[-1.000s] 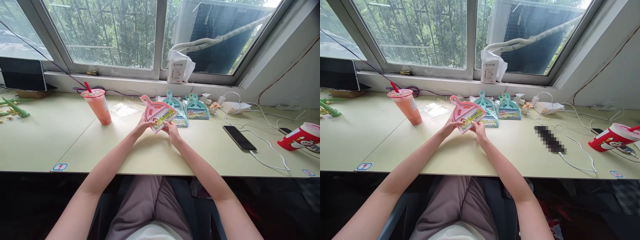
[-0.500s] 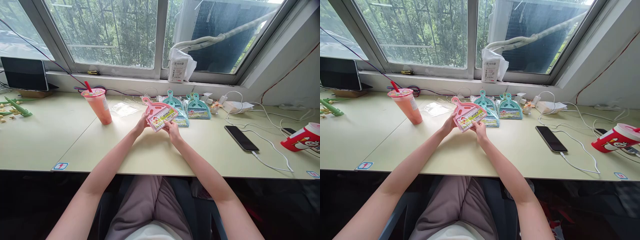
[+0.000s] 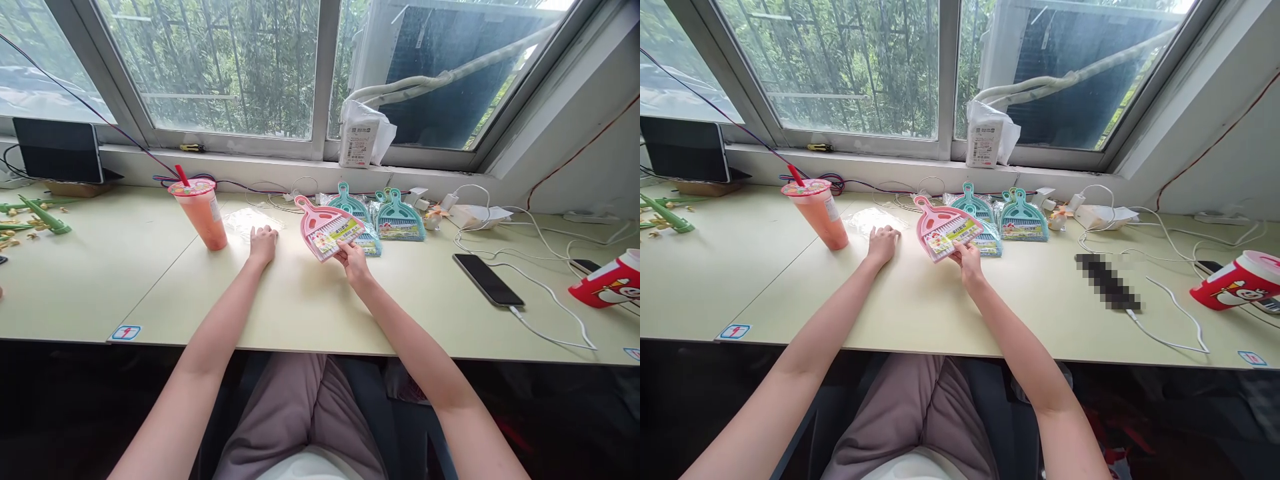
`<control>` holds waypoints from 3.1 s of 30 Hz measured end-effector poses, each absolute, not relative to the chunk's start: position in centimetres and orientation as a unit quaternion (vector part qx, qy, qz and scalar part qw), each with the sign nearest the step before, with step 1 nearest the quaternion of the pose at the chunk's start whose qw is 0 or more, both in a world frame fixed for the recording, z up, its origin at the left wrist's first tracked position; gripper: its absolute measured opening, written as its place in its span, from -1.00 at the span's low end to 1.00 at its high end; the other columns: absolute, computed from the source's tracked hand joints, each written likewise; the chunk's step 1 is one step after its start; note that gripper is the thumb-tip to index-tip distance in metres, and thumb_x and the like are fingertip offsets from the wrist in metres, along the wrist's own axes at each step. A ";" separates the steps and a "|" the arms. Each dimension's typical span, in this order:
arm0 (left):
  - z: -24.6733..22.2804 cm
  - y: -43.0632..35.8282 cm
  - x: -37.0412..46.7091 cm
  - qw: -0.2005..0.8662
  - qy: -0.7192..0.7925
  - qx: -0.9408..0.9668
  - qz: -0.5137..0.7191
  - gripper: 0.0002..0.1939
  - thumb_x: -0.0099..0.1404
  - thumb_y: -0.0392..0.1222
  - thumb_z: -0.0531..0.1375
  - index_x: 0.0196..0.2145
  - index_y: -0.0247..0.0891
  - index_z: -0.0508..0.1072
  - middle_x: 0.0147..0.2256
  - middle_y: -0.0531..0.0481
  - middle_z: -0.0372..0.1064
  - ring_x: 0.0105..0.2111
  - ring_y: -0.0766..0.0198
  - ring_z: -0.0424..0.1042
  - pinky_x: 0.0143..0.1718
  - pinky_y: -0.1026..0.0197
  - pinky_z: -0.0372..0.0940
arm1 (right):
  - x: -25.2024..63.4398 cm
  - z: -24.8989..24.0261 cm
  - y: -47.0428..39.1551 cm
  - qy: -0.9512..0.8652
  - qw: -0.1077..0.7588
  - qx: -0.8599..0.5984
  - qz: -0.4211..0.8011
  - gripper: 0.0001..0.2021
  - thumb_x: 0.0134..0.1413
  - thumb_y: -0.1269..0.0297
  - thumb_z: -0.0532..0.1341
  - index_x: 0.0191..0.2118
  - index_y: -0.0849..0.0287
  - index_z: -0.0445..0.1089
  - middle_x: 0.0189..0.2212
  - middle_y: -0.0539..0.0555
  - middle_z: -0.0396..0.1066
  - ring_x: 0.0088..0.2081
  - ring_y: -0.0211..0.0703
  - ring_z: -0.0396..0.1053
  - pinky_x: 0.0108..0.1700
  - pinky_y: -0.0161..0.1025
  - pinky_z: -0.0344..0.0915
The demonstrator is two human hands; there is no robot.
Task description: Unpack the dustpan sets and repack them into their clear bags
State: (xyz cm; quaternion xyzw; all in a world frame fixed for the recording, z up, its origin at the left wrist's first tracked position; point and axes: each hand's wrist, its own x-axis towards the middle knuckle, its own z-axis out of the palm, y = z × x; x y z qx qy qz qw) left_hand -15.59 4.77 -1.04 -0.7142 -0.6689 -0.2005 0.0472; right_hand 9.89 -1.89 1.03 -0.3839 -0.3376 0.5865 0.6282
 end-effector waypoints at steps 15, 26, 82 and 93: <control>-0.8 4.2 -15.2 0.019 -0.615 -0.766 -0.186 -0.62 0.33 -0.34 -0.05 -0.06 -0.18 0.48 0.04 -0.17 0.42 0.06 0.05 0.35 0.26 -0.11 -0.08 | 9.9 0.9 -1.9 -0.357 0.603 -0.397 0.593 -0.92 0.05 0.41 0.25 -0.28 0.20 0.45 -0.31 0.03 0.58 -0.33 -0.25 0.53 -0.16 -0.27 0.50; 0.7 2.9 -14.1 0.069 -0.729 -0.669 -0.123 -0.55 0.34 0.01 0.03 0.05 -0.31 0.38 -0.17 -0.33 0.46 -0.17 -0.11 0.46 -0.21 0.05 0.25 | 9.2 1.2 -2.3 -0.416 0.573 -0.394 0.586 -0.87 0.00 0.38 0.29 -0.26 0.20 0.47 -0.30 0.05 0.58 -0.34 -0.20 0.54 -0.17 -0.19 0.52; 3.5 2.0 -13.5 -0.616 -0.266 -0.432 -0.603 -0.26 0.25 0.34 0.08 0.23 -0.16 0.22 0.22 -0.20 0.23 0.20 0.02 0.26 0.13 0.03 0.23 | 8.8 1.8 -2.8 -0.433 0.650 -0.347 0.519 -0.61 -0.26 0.07 0.42 -0.28 0.18 0.44 -0.22 0.13 0.55 -0.19 -0.01 0.48 -0.18 -0.06 0.48; 3.5 1.7 -12.8 -0.619 -0.244 -0.431 -0.610 -0.41 0.33 -0.06 0.16 0.28 -0.03 0.18 0.10 -0.05 0.39 0.02 0.19 0.44 0.00 0.14 0.31 | 8.7 1.4 -2.8 -0.448 0.629 -0.356 0.526 -0.61 -0.19 0.09 0.40 -0.23 0.18 0.43 -0.17 0.15 0.54 -0.14 0.00 0.48 -0.14 -0.04 0.49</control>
